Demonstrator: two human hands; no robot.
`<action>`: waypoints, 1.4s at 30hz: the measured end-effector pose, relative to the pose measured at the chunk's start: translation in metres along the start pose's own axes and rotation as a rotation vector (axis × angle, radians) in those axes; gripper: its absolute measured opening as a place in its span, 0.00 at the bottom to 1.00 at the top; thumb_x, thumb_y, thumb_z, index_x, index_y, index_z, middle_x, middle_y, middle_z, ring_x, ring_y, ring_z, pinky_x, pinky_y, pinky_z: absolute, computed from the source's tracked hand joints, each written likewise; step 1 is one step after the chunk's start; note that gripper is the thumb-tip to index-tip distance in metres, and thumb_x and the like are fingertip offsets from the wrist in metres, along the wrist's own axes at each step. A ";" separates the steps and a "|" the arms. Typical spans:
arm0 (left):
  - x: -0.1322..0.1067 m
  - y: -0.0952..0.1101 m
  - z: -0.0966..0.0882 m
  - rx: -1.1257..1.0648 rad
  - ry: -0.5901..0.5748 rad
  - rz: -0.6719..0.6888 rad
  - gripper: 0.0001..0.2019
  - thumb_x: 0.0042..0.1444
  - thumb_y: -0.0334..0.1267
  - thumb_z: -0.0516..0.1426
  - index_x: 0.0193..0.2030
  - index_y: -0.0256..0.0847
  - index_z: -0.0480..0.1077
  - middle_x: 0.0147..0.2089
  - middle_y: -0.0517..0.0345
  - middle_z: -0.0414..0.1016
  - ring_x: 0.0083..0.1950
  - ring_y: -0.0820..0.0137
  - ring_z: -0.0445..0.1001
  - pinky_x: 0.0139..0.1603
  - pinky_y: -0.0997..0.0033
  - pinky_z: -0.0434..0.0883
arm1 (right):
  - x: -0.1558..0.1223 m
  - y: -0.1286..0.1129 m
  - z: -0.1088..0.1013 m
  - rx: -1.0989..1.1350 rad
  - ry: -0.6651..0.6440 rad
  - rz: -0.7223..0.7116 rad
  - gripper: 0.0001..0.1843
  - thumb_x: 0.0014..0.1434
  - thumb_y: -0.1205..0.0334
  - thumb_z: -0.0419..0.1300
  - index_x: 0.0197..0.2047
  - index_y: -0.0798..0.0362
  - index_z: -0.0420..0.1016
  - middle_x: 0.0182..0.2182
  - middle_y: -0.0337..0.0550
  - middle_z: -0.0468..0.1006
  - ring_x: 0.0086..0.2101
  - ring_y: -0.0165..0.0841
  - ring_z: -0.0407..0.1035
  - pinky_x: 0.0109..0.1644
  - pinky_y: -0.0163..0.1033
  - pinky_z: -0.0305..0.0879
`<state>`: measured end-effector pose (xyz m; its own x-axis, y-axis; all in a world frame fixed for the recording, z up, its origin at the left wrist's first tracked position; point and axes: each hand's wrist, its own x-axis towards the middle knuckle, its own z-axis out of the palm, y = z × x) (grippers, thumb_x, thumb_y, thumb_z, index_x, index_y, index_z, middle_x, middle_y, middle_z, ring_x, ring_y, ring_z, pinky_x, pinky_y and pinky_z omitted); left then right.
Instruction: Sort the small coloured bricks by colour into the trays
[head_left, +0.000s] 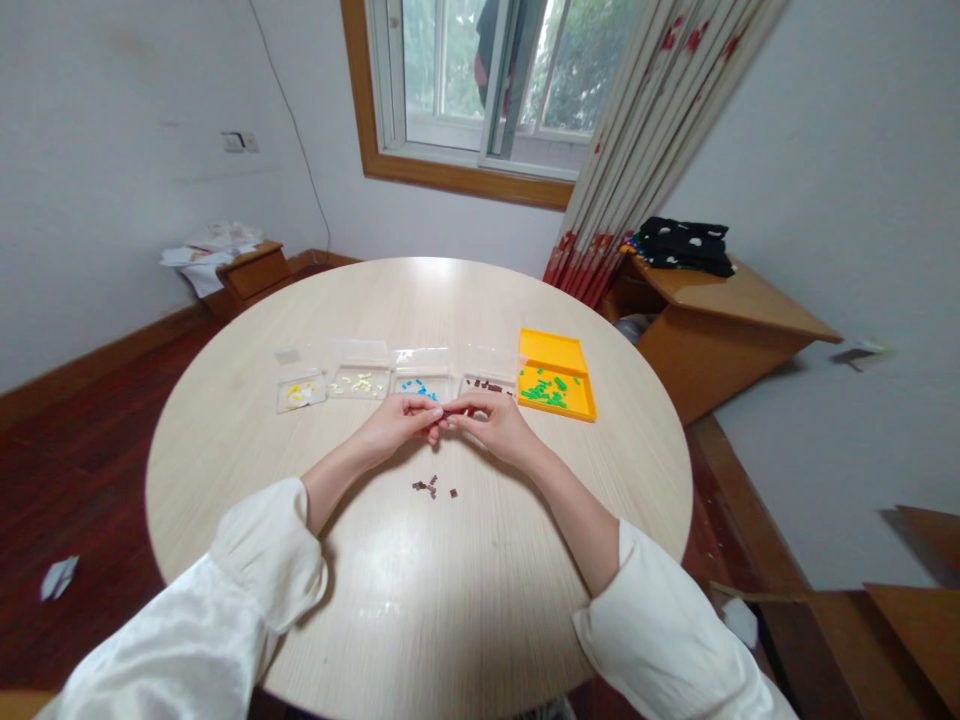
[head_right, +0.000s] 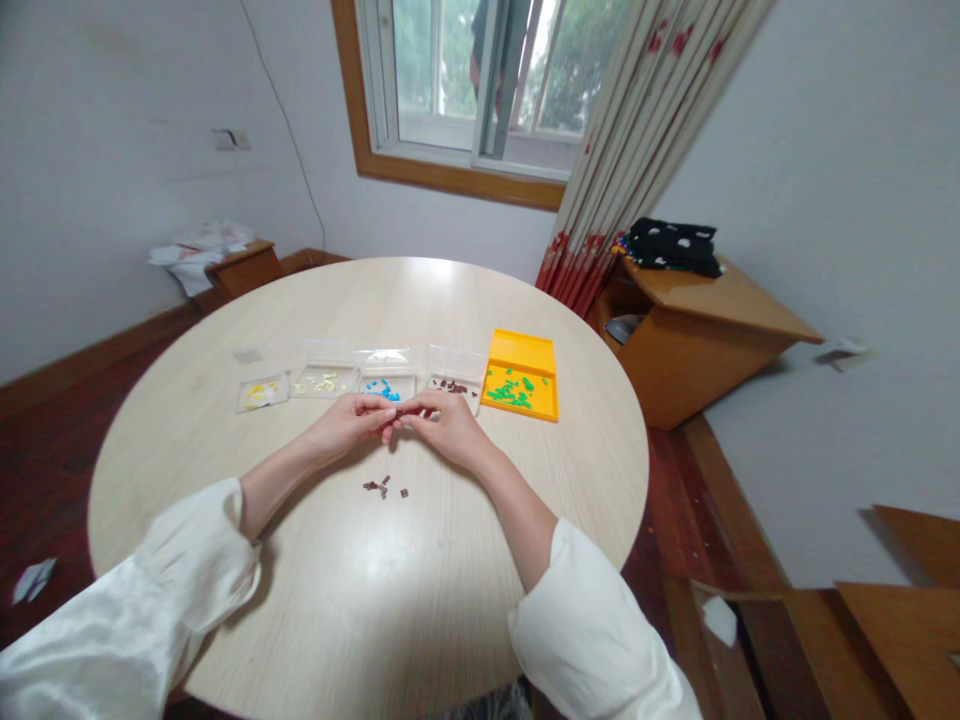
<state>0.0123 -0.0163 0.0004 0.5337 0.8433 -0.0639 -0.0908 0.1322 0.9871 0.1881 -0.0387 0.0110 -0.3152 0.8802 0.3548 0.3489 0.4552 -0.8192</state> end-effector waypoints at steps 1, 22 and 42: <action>0.000 0.000 0.000 -0.009 0.001 -0.003 0.15 0.43 0.45 0.65 0.27 0.32 0.73 0.23 0.57 0.72 0.23 0.77 0.67 0.28 0.73 0.68 | 0.000 0.000 -0.001 0.001 -0.007 -0.004 0.09 0.53 0.70 0.60 0.37 0.52 0.80 0.31 0.42 0.80 0.32 0.28 0.70 0.37 0.35 0.63; -0.004 0.006 0.000 -0.161 -0.085 -0.053 0.14 0.42 0.42 0.67 0.26 0.32 0.71 0.26 0.58 0.73 0.24 0.78 0.67 0.28 0.73 0.66 | -0.002 -0.004 -0.003 0.220 -0.053 0.051 0.08 0.53 0.66 0.60 0.37 0.53 0.79 0.34 0.44 0.78 0.34 0.30 0.71 0.40 0.38 0.66; -0.001 0.004 0.000 -0.147 0.023 0.041 0.13 0.39 0.41 0.68 0.25 0.33 0.74 0.23 0.59 0.73 0.24 0.77 0.69 0.29 0.74 0.66 | 0.002 -0.002 0.001 0.076 0.062 0.097 0.05 0.51 0.63 0.61 0.27 0.56 0.75 0.25 0.41 0.77 0.28 0.28 0.67 0.33 0.35 0.61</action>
<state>0.0113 -0.0163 0.0043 0.5080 0.8609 -0.0285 -0.2356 0.1707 0.9567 0.1860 -0.0378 0.0126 -0.2270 0.9272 0.2979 0.3062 0.3583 -0.8820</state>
